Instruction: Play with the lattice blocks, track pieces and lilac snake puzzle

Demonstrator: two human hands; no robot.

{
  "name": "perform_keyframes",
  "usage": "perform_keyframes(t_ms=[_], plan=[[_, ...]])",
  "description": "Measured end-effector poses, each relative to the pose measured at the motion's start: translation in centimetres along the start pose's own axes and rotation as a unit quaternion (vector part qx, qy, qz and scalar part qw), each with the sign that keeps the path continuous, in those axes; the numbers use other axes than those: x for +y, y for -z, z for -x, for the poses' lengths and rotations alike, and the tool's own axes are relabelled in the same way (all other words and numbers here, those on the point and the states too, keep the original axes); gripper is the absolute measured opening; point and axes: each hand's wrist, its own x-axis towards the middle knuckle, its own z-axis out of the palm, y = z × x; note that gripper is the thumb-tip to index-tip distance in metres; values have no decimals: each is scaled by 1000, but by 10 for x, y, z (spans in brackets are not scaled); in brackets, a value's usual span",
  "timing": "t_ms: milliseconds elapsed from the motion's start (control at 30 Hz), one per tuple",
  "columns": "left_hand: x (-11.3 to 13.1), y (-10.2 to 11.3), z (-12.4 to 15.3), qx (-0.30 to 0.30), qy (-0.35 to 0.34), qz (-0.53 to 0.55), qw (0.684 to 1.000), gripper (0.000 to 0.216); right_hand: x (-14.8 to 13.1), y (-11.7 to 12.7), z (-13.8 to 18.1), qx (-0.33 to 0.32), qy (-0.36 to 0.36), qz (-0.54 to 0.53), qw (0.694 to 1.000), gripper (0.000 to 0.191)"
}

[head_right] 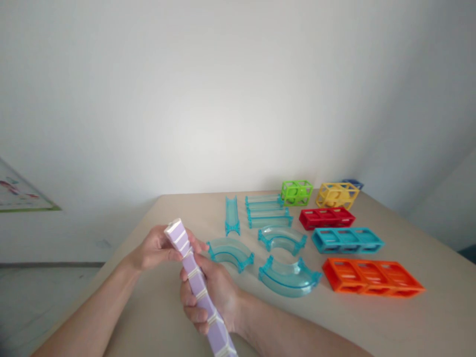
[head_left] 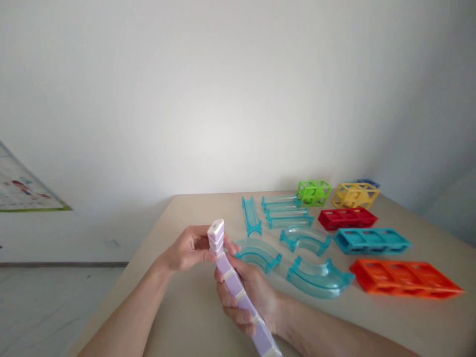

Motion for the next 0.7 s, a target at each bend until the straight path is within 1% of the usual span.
perform_keyframes(t_ms=[133, 267, 333, 400, 533, 600, 667, 700], plan=[[8, 0, 1, -60, -3, 34, 998, 24, 0, 7, -2, -82, -48, -10, 995, 42], [15, -1, -1, -127, -6, 54, 990, 14, 1, 14, -5, -180, -109, -19, 977, 41], [15, -2, -2, -139, -5, 71, 988, 17, 2, 15, -6, -199, -121, -24, 972, 43], [14, -3, -3, -116, 10, 63, 991, 25, 4, 14, -4, -181, -96, -23, 978, 44], [5, -5, -5, -44, 35, 13, 998, 37, 4, 6, 2, -122, -15, -23, 992, 43], [-2, -5, -6, -8, 29, 9, 1000, 39, 4, 2, 4, -103, -5, -16, 995, 45], [-8, -4, -6, 48, 22, 10, 999, 39, 4, -1, 5, -81, 4, -6, 997, 45], [-11, -4, -7, 82, 21, 7, 996, 37, 5, -3, 5, -64, 15, 5, 998, 43]])
